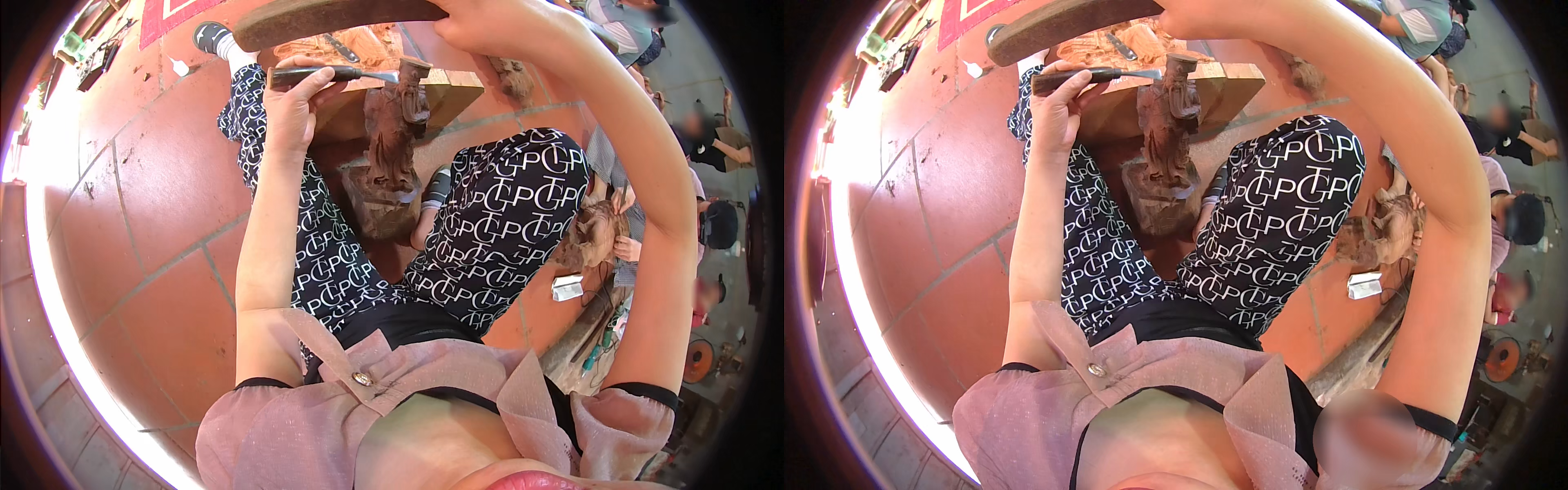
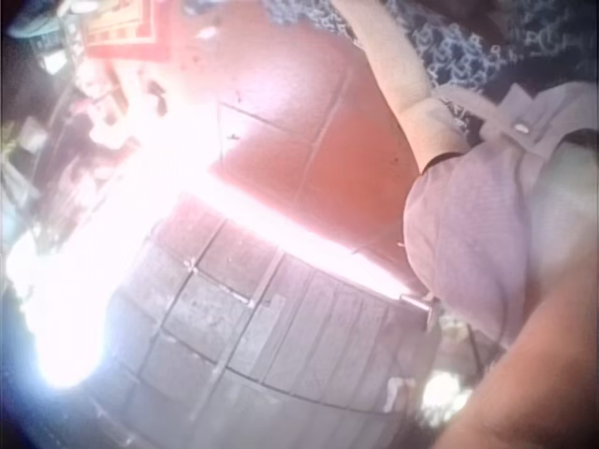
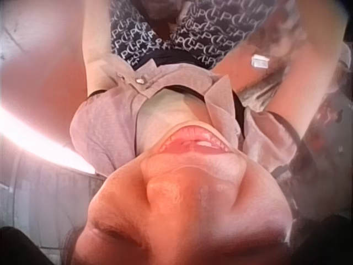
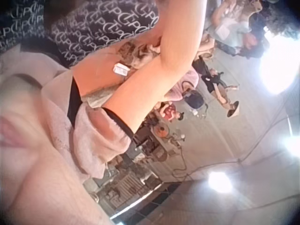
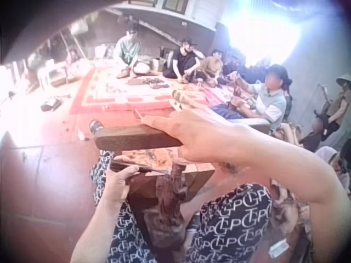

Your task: The person sits on the floor and carves a wooden block using a chisel and mallet. They repeatedly strike the chisel to shape the wood, occasionally adjusting the piece and removing shavings.

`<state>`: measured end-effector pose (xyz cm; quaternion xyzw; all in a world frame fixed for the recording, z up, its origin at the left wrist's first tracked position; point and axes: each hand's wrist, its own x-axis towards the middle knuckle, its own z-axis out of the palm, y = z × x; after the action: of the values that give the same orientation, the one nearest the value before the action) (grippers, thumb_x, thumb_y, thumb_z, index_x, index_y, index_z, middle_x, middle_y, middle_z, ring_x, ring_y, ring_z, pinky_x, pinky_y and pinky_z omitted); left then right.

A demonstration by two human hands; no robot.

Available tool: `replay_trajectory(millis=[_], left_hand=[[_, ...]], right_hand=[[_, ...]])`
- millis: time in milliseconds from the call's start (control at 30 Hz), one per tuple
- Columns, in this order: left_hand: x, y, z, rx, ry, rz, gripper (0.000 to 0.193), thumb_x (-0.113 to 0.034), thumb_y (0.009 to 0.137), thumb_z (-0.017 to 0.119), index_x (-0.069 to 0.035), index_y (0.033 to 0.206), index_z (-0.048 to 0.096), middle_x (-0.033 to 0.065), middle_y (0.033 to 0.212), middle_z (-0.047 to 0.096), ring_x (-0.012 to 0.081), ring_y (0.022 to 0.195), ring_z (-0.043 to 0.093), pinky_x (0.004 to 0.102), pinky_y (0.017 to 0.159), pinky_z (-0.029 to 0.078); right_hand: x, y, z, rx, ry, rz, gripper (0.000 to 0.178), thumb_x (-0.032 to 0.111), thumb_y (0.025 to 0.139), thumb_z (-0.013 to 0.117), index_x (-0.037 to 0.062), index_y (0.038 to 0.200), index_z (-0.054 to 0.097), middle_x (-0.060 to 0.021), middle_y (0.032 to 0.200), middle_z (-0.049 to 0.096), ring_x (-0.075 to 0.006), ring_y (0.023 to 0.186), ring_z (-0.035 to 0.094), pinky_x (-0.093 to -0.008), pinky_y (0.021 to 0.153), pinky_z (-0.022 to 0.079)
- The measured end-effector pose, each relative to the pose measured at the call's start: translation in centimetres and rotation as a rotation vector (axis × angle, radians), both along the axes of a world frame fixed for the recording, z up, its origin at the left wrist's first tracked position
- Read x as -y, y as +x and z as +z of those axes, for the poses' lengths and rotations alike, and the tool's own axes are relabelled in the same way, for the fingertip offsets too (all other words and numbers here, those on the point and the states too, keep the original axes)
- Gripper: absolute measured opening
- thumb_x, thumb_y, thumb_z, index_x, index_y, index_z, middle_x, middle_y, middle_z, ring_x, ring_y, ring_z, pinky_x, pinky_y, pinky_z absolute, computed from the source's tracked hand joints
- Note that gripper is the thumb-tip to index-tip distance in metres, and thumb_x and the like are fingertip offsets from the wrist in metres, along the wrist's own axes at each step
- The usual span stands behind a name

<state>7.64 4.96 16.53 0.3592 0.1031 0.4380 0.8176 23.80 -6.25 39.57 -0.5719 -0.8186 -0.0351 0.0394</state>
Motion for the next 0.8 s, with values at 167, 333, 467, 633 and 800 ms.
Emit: replay_trajectory(millis=[167,333,467,633,800], left_hand=[[1.3,-0.1,-1.3,-0.144,0.017,-0.007,0.027,0.012,0.082,0.069,-0.001,0.104,0.061,0.0114,0.099,0.068,0.0244,0.094,0.07,0.0391,0.082,0.064],[0.8,0.5,-1.5,-0.217,0.072,-0.08,0.029,0.012,0.081,0.07,-0.002,0.104,0.061,0.0114,0.099,0.067,0.0225,0.093,0.07,0.0367,0.083,0.064],[1.4,0.7,-0.8,-0.251,0.088,-0.071,0.027,0.012,0.081,0.071,-0.001,0.103,0.061,0.0105,0.098,0.067,0.0216,0.091,0.07,0.0359,0.082,0.064],[1.8,1.3,-0.7,-0.241,0.183,-0.008,0.025,0.009,0.081,0.073,-0.003,0.1,0.063,0.0076,0.097,0.068,0.0165,0.088,0.069,0.0313,0.079,0.062],[3.2,2.8,1.1,-0.369,0.517,0.114,0.023,0.004,0.076,0.077,-0.004,0.095,0.065,-0.0003,0.083,0.068,0.0067,0.076,0.063,0.0226,0.07,0.053]], right_hand=[[1.6,-1.2,0.3,0.057,-0.002,-0.03,0.062,0.011,0.083,0.064,0.0083,0.143,0.046,-0.0224,0.102,0.063,-0.0381,0.09,0.065,-0.044,0.076,0.051],[2.2,-2.0,0.3,0.1,-0.017,-0.041,0.061,0.01,0.084,0.064,0.0091,0.142,0.046,-0.0203,0.095,0.061,-0.0376,0.083,0.065,-0.044,0.068,0.05],[2.5,-2.4,0.9,0.12,-0.049,-0.083,0.059,0.012,0.086,0.064,0.0089,0.142,0.046,-0.0194,0.093,0.061,-0.0369,0.082,0.065,-0.0438,0.068,0.05],[2.0,-1.2,-0.5,-0.107,0.084,0.011,0.064,0.009,0.085,0.066,0.0092,0.145,0.043,-0.021,0.099,0.062,-0.0356,0.088,0.065,-0.0436,0.076,0.052],[2.0,0.1,-1.2,-0.155,0.255,0.111,0.073,0.004,0.08,0.07,0.0119,0.147,0.041,-0.0233,0.106,0.062,-0.0363,0.096,0.064,-0.0417,0.081,0.053]])
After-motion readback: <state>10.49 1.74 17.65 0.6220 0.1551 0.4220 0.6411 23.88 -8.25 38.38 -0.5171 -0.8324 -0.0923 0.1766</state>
